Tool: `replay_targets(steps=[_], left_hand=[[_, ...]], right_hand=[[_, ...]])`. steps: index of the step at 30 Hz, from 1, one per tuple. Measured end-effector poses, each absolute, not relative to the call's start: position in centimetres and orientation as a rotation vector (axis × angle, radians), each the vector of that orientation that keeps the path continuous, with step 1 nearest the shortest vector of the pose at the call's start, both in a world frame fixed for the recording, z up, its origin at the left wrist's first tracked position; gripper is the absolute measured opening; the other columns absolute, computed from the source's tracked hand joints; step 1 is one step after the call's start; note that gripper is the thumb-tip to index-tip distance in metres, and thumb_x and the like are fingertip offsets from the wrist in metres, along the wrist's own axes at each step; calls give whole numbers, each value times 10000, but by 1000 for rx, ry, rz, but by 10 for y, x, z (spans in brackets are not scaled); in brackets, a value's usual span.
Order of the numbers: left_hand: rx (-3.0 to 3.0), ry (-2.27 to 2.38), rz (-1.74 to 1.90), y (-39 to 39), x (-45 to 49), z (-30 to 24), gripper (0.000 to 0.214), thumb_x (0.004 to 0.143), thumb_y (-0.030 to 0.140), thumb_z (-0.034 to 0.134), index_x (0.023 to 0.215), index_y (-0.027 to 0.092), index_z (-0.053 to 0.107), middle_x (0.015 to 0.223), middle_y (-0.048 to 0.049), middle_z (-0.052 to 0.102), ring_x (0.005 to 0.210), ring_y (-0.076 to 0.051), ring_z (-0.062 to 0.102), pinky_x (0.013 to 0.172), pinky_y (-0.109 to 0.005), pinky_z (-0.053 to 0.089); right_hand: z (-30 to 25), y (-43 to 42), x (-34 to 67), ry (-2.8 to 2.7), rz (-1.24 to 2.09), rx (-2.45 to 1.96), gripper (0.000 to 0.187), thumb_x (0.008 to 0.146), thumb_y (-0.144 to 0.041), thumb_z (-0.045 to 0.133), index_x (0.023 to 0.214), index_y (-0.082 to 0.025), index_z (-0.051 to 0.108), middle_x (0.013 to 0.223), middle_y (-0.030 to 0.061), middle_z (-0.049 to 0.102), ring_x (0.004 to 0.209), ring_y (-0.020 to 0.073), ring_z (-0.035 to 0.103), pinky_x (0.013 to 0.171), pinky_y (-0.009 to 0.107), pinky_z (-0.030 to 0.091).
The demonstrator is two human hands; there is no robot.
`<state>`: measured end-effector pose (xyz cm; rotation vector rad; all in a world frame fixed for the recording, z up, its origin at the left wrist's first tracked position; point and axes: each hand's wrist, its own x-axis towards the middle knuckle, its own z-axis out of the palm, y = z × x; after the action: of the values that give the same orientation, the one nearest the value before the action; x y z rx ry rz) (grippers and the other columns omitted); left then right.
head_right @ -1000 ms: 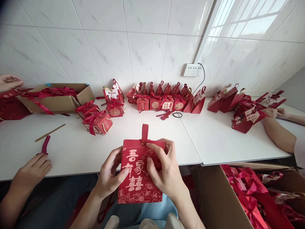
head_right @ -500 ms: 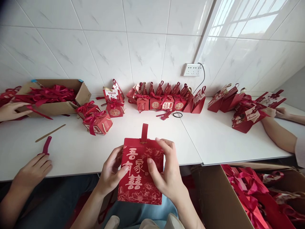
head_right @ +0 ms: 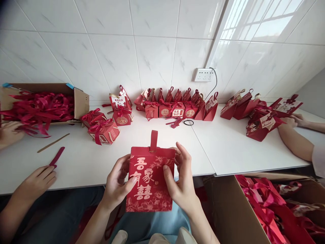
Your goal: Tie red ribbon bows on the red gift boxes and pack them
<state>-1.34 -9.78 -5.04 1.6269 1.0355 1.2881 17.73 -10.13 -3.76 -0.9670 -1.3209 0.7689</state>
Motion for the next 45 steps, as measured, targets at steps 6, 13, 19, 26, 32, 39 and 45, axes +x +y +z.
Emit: replay_targets(steps=[6,13,19,26,32,39,45], left_hand=[[2029,1092,1345,-104,-13,-34,771,687,298,697,1350,217,311,1206,-117,558,1100,-253,548,950,-412,448],[2025,1253,1235,-106,-9,-38,772,703,262,684,1368,206,298,1307,-120,496,1213,-263,483,1022,-406,409],[1298,1070,1319,-92,-11,-43,645,677,448,708,1216,185,473,1175,-109,599,1039,-263,598,851,-334,511],[337,723,887,-77,5,-50,382,855,475,484,968,135,616,779,-37,671,642,-123,625,566,-204,520],[424,775,978,-77,10,-62,403,799,478,540,1052,171,598,958,-62,684,799,-176,648,650,-252,536],[1148,731,961,-67,35,-79,673,712,516,642,1290,273,400,1306,-92,519,1184,-292,498,952,-398,436],[1880,759,568,-47,98,-99,551,869,467,432,1342,224,288,1433,-128,375,1353,-262,310,1095,-482,269]], right_hand=[[-64,-65,185,-806,1238,-798,454,686,-259,741,1102,-280,563,903,8,614,785,139,608,699,268,528],[-71,-55,186,-554,1293,-670,347,543,-200,813,832,-253,628,768,-44,615,659,87,588,649,212,519],[-61,-65,187,-696,1226,-796,291,649,-323,750,883,-226,606,842,15,650,720,155,616,655,284,518],[-35,-55,181,-962,1171,-1121,364,738,-521,617,886,-195,549,753,15,610,602,150,579,399,209,438],[-27,-53,189,-1004,1162,-1203,336,738,-513,591,864,-211,509,742,-15,588,622,140,581,387,193,467],[-42,-99,263,-916,1036,-1136,267,747,-441,648,839,-217,537,826,-14,633,702,123,610,532,206,528],[-53,-167,332,-720,669,-1314,321,688,-448,714,876,-211,603,840,8,683,740,165,651,645,275,547]])
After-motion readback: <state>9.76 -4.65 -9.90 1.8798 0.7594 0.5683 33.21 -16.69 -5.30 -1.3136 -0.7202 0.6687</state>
